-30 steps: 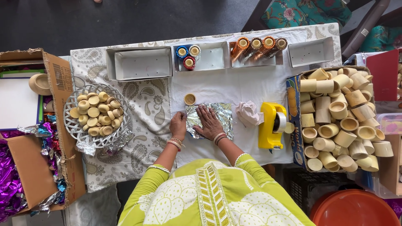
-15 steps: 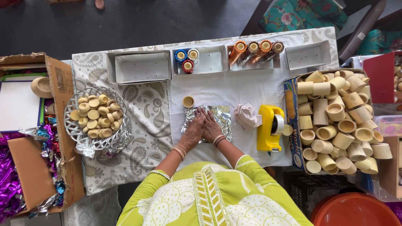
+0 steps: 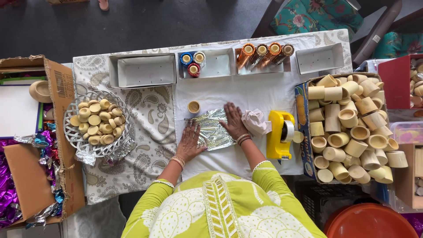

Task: The person wraps small, cone-shaped items in shiny blue foil. They pick up a cone, wrap it in foil, and then use a tape dispenser to secure the wrapping. The wrapped items are placed into a white box on the table.

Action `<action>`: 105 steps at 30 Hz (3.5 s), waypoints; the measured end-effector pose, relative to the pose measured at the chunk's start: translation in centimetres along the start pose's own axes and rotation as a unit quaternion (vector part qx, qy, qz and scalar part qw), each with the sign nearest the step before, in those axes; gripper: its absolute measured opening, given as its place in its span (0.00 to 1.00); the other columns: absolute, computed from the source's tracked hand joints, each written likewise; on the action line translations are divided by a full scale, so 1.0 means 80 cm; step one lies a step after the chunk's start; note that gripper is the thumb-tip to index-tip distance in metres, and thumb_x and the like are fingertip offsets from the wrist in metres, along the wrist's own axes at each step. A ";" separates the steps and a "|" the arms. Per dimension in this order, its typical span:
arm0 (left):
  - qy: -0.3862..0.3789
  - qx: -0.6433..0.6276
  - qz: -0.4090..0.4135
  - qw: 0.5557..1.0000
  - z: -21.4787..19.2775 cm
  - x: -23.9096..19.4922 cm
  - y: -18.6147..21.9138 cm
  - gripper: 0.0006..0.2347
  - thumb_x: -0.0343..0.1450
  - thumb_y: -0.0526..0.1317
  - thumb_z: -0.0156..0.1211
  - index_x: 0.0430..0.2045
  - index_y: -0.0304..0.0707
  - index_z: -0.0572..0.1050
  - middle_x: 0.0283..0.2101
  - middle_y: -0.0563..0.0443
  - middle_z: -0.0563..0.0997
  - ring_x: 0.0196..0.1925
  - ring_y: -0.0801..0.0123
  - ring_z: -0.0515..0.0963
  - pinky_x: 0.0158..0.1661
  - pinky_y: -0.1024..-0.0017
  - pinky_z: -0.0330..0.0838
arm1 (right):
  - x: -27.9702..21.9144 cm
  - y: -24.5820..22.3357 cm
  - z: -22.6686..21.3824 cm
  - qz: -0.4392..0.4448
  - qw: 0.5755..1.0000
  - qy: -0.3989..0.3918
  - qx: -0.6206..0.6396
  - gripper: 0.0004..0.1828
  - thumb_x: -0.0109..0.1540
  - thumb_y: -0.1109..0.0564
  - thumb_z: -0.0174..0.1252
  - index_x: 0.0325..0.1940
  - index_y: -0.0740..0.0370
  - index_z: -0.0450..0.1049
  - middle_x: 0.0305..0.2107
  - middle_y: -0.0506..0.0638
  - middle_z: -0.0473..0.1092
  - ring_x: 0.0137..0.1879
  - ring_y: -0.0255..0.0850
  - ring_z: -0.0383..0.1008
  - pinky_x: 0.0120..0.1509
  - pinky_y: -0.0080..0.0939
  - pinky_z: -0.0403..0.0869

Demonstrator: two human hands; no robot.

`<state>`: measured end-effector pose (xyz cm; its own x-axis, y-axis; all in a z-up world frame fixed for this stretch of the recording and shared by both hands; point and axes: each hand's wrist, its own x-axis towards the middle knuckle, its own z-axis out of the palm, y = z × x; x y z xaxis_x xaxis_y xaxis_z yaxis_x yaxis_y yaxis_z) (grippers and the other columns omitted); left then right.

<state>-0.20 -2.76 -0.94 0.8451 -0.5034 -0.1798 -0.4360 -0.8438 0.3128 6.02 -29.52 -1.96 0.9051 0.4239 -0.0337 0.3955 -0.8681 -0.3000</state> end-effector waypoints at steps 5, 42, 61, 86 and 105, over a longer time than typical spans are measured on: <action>-0.042 0.016 -0.049 0.998 -0.010 -0.005 -0.005 0.51 0.64 0.69 0.56 0.74 0.38 0.37 0.77 0.36 0.33 0.78 0.40 0.30 0.72 0.46 0.27 | -0.012 -0.006 0.015 0.099 0.993 0.044 0.047 0.45 0.70 0.34 0.39 0.82 0.63 0.39 0.78 0.59 0.41 0.85 0.48 0.35 0.87 0.52 0.38; -0.032 -0.146 0.142 0.979 -0.051 -0.058 -0.113 0.40 0.61 0.64 0.66 0.66 0.47 0.62 0.74 0.44 0.56 0.77 0.49 0.49 0.73 0.54 0.45 | -0.095 -0.079 -0.065 -0.080 0.992 -0.060 0.081 0.36 0.44 0.53 0.73 0.56 0.57 0.75 0.60 0.58 0.65 0.67 0.56 0.61 0.67 0.59 0.61; 0.125 -0.778 -0.123 0.604 0.014 -0.023 -0.108 0.06 0.76 0.35 0.56 0.44 0.35 0.77 0.42 0.62 0.80 0.43 0.83 0.75 0.48 0.80 0.70 | -0.031 -0.071 -0.089 0.162 0.716 -0.052 0.677 0.21 0.65 0.50 0.61 0.60 0.58 0.73 0.49 0.43 0.75 0.55 0.31 0.72 0.63 0.34 0.71; 0.010 -0.081 0.109 0.991 -0.056 0.021 -0.078 0.26 0.64 0.43 0.67 0.59 0.52 0.70 0.67 0.38 0.63 0.73 0.42 0.55 0.69 0.46 0.47 | 0.096 -0.066 -0.087 0.098 0.959 0.160 0.214 0.30 0.54 0.64 0.60 0.62 0.56 0.68 0.58 0.52 0.65 0.69 0.53 0.64 0.76 0.54 0.64; 0.001 -0.077 0.128 0.989 -0.070 0.051 -0.095 0.28 0.60 0.42 0.71 0.58 0.46 0.71 0.67 0.41 0.65 0.73 0.49 0.58 0.71 0.48 0.47 | 0.106 -0.076 -0.151 0.128 0.646 0.224 0.718 0.27 0.59 0.55 0.69 0.57 0.53 0.63 0.46 0.48 0.70 0.56 0.42 0.78 0.61 0.41 0.77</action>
<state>8.29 2.65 1.14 0.7136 -0.6967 -0.0732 -0.5841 -0.6494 0.4869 13.16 -23.80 11.09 0.9938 -0.0831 -0.0740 -0.0375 0.3766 -0.9256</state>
